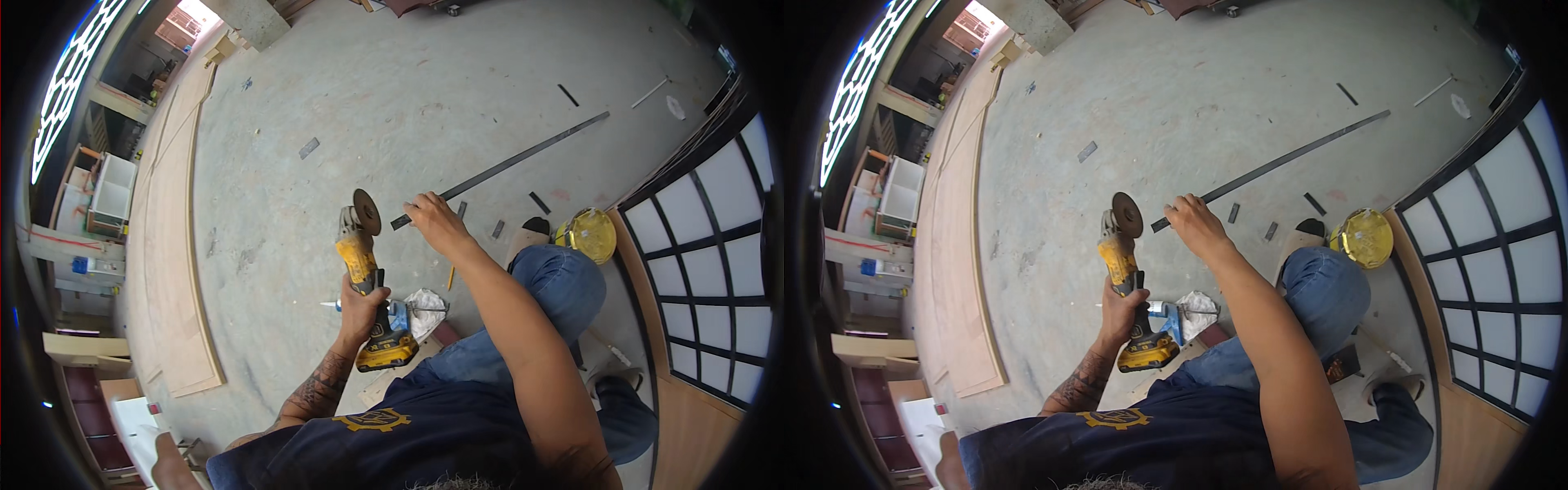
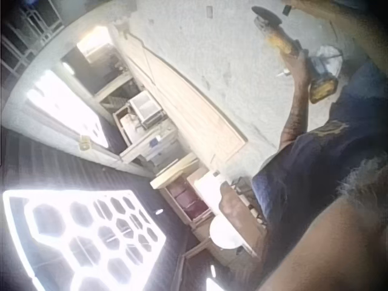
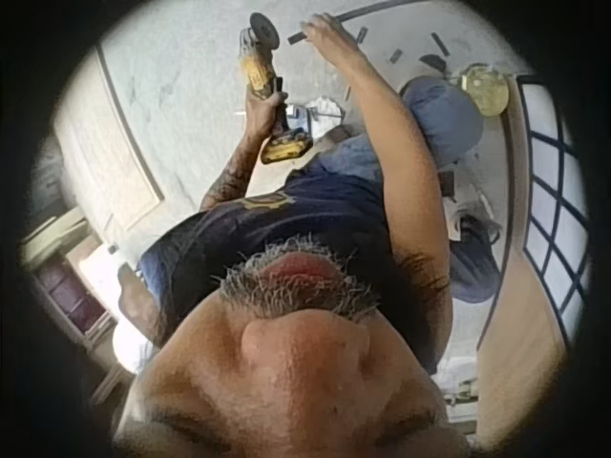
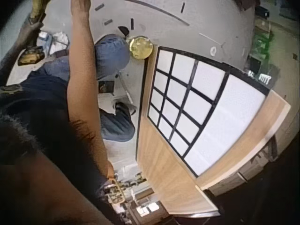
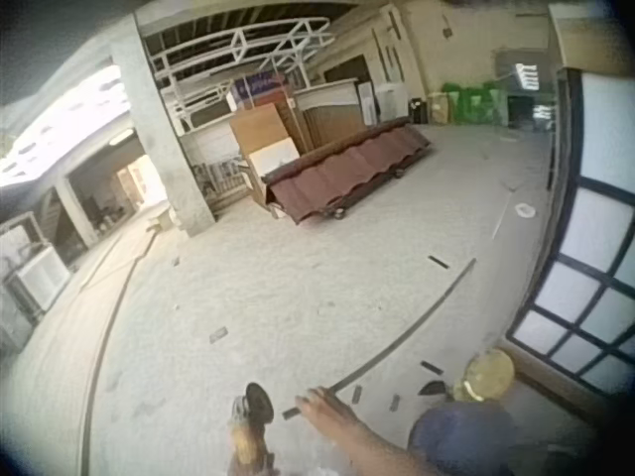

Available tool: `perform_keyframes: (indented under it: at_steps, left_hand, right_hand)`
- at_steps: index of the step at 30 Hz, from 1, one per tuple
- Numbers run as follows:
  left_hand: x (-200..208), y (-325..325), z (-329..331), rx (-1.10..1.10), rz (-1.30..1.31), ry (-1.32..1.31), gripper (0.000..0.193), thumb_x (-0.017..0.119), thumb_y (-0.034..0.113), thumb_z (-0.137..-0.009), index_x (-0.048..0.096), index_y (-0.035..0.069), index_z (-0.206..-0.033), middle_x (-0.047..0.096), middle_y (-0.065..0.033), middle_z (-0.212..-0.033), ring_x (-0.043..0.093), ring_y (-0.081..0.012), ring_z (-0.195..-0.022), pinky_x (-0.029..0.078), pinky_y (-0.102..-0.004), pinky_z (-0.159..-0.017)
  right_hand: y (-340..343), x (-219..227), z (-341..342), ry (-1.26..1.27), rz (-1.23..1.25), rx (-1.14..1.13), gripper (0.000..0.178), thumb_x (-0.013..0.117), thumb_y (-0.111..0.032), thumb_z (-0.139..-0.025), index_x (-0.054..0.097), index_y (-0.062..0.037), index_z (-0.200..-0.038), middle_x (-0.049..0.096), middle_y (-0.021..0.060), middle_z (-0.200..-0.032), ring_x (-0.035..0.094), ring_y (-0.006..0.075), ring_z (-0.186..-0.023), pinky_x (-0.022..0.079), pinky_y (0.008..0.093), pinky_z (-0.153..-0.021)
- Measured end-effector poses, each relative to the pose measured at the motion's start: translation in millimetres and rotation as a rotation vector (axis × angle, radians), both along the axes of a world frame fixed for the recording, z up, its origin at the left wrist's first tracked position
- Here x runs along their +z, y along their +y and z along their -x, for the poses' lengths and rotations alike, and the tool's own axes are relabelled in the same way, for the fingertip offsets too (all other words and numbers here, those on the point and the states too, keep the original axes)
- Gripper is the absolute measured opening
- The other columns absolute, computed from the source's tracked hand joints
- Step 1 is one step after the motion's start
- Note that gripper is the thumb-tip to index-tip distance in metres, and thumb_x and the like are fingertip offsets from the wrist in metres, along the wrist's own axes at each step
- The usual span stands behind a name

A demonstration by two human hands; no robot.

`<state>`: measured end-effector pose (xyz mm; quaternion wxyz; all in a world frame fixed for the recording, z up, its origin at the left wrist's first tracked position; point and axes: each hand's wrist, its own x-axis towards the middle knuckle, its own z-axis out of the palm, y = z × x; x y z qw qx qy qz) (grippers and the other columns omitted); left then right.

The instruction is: Measuring, gluing, and fitting black plastic strips onto a white backlit panel, including trimming strips with an angle grinder.

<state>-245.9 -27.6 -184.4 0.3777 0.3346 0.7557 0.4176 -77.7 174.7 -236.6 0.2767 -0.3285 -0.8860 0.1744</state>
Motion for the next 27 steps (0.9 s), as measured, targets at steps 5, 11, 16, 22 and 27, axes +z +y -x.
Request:
perform_keyframes:
  at_steps: [5, 11, 16, 22, 27]
  left_hand:
    - [-3.5, -3.2, -19.7, 0.081, 0.068, -0.068, 0.057, 0.074, 0.003, -0.080, 0.043, 0.002, -0.128, 0.063, -0.0134, -0.095, 0.066, -0.0210, -0.062, 0.059, -0.0360, -0.058]
    - [-14.3, 1.8, -25.8, 0.134, 0.087, -0.030, 0.058, 0.072, 0.005, -0.081, 0.042, 0.000, -0.130, 0.061, -0.0134, -0.094, 0.066, -0.0208, -0.064, 0.058, -0.0363, -0.058]
    - [-20.2, 9.0, -33.9, 0.103, 0.054, 0.026, 0.051, 0.071, 0.005, -0.083, 0.040, 0.002, -0.123, 0.058, -0.0117, -0.088, 0.063, -0.0209, -0.060, 0.058, -0.0362, -0.053]
    - [-35.6, 8.1, -33.5, 0.114, 0.064, 0.024, 0.050, 0.070, 0.006, -0.083, 0.039, 0.003, -0.122, 0.057, -0.0116, -0.088, 0.062, -0.0207, -0.060, 0.057, -0.0368, -0.053]
    - [-27.1, 16.3, -52.0, 0.176, 0.063, -0.101, 0.051, 0.070, 0.004, -0.084, 0.038, 0.004, -0.124, 0.057, -0.0119, -0.091, 0.062, -0.0203, -0.061, 0.057, -0.0362, -0.053]
  right_hand:
    - [0.7, -16.6, 9.7, -0.092, 0.053, -0.019, 0.008, 0.065, -0.007, -0.092, 0.073, -0.0059, -0.094, 0.071, 0.0119, -0.104, 0.066, 0.0307, -0.111, 0.054, 0.0439, -0.102]
    - [4.1, -15.3, 19.3, -0.042, 0.005, -0.068, 0.011, 0.066, -0.008, -0.091, 0.076, -0.0074, -0.086, 0.071, 0.0105, -0.100, 0.067, 0.0279, -0.109, 0.055, 0.0416, -0.097]
    - [4.8, -22.1, 25.0, -0.083, -0.031, -0.111, 0.012, 0.066, -0.009, -0.090, 0.078, -0.0083, -0.086, 0.072, 0.0093, -0.098, 0.068, 0.0260, -0.107, 0.055, 0.0401, -0.095]
    - [5.4, -22.7, 33.7, -0.095, -0.040, -0.122, 0.013, 0.066, -0.010, -0.090, 0.079, -0.0084, -0.086, 0.073, 0.0086, -0.098, 0.068, 0.0252, -0.106, 0.054, 0.0402, -0.094]
    - [4.9, -25.3, 36.1, -0.097, -0.030, -0.145, 0.015, 0.065, -0.009, -0.091, 0.079, -0.0082, -0.085, 0.073, 0.0087, -0.099, 0.068, 0.0254, -0.106, 0.054, 0.0408, -0.094]
